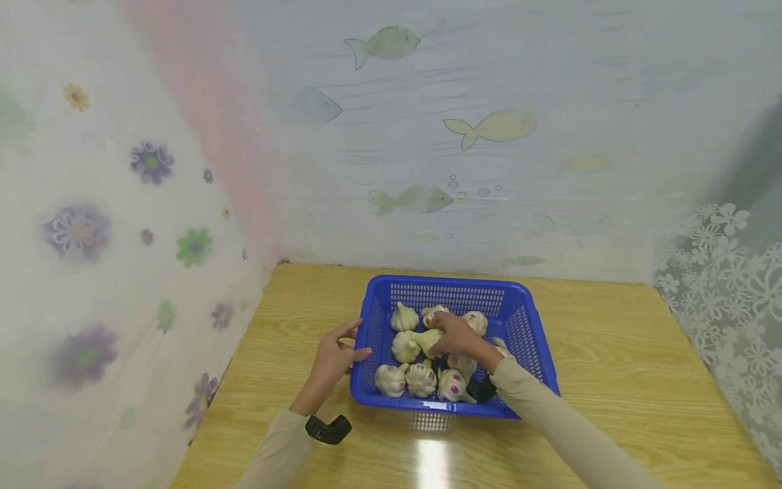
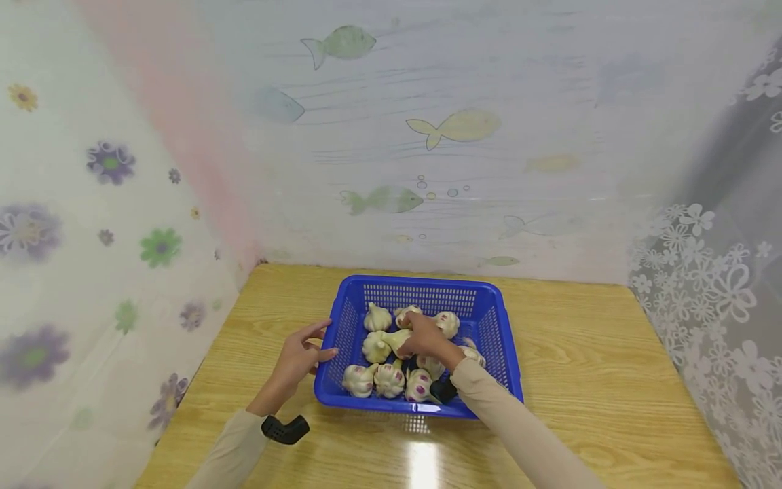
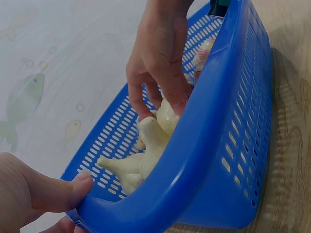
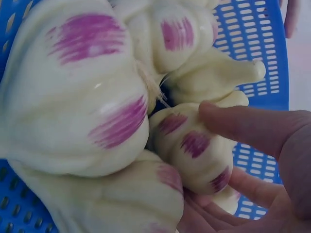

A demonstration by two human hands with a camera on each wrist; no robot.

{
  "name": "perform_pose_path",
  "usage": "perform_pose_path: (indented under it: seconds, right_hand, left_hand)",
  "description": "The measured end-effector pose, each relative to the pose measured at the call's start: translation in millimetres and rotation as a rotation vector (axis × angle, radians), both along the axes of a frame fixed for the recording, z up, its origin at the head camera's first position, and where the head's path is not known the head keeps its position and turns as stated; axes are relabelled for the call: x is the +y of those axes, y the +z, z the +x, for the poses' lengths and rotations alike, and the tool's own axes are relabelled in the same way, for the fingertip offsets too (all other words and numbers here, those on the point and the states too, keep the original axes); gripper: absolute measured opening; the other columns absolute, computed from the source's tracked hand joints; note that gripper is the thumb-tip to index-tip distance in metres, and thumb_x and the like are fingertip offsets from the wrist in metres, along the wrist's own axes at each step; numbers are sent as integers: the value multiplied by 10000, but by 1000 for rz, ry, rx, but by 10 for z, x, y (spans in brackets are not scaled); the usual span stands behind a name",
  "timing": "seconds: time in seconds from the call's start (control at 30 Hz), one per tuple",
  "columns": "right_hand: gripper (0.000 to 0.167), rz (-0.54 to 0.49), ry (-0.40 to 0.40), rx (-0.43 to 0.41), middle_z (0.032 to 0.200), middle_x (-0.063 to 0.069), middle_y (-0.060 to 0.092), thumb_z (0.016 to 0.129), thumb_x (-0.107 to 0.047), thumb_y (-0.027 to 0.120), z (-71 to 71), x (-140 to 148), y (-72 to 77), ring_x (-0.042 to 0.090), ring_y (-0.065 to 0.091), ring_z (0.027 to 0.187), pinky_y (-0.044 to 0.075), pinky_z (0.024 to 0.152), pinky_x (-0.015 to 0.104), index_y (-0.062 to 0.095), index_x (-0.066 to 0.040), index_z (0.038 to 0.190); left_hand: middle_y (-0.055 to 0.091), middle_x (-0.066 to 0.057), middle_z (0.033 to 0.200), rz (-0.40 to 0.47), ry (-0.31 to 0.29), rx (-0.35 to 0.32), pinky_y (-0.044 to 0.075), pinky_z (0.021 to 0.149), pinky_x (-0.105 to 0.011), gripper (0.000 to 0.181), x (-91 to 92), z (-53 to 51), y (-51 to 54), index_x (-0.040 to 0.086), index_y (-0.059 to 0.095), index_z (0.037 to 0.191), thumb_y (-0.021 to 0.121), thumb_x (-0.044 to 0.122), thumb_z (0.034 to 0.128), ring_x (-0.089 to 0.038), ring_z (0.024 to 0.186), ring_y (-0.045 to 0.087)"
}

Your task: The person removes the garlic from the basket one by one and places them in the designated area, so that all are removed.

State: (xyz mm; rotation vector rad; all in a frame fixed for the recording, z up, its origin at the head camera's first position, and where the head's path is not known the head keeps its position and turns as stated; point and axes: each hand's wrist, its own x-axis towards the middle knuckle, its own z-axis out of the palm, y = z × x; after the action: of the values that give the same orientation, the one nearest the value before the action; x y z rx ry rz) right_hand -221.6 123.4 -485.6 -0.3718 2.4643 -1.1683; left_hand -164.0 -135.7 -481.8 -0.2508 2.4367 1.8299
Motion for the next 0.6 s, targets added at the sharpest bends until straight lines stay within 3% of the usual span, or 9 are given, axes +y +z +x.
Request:
perform_pose_path:
  seconds: [0.13, 0.27, 0.47, 0.6]
  right_hand:
    - [541, 36, -19, 49, 1184, 188, 580, 705, -28, 792, -8, 15, -6, 256, 582, 830, 502, 661, 364, 571, 43, 1195]
    - [505, 30, -16, 97, 1172, 158, 593, 681, -28, 810, -18, 73, -2, 329, 558, 1050, 516, 752, 405, 617, 9, 1146]
    - [495, -46, 29, 129, 1170, 172, 587, 677, 9, 795, -21, 193, 119, 327, 570, 973, 518, 720, 387, 622, 10, 1141]
    - [476, -31, 30, 181, 1135, 147, 598, 678, 8, 801, -27, 303, 247, 284, 560, 918, 501, 705, 364, 631, -10, 1123]
  left_hand:
    - [568, -119, 1080, 3, -5, 0, 519, 496, -313, 582, 3, 1, -8, 130, 576, 1315, 752, 16, 772, -147, 628, 558]
    - [565, -127, 1093, 16, -13, 1, 513, 496, -310, 582, 8, 0, -30, 131, 570, 1322, 754, 33, 778, -141, 612, 540]
    - [571, -132, 1089, 17, -9, 10, 515, 488, -312, 579, -10, 15, -42, 128, 571, 1321, 756, 30, 781, -138, 588, 528]
    - [578, -130, 1086, 4, -15, 22, 518, 488, -314, 581, -17, 9, -28, 121, 573, 1319, 759, 26, 777, -142, 601, 541]
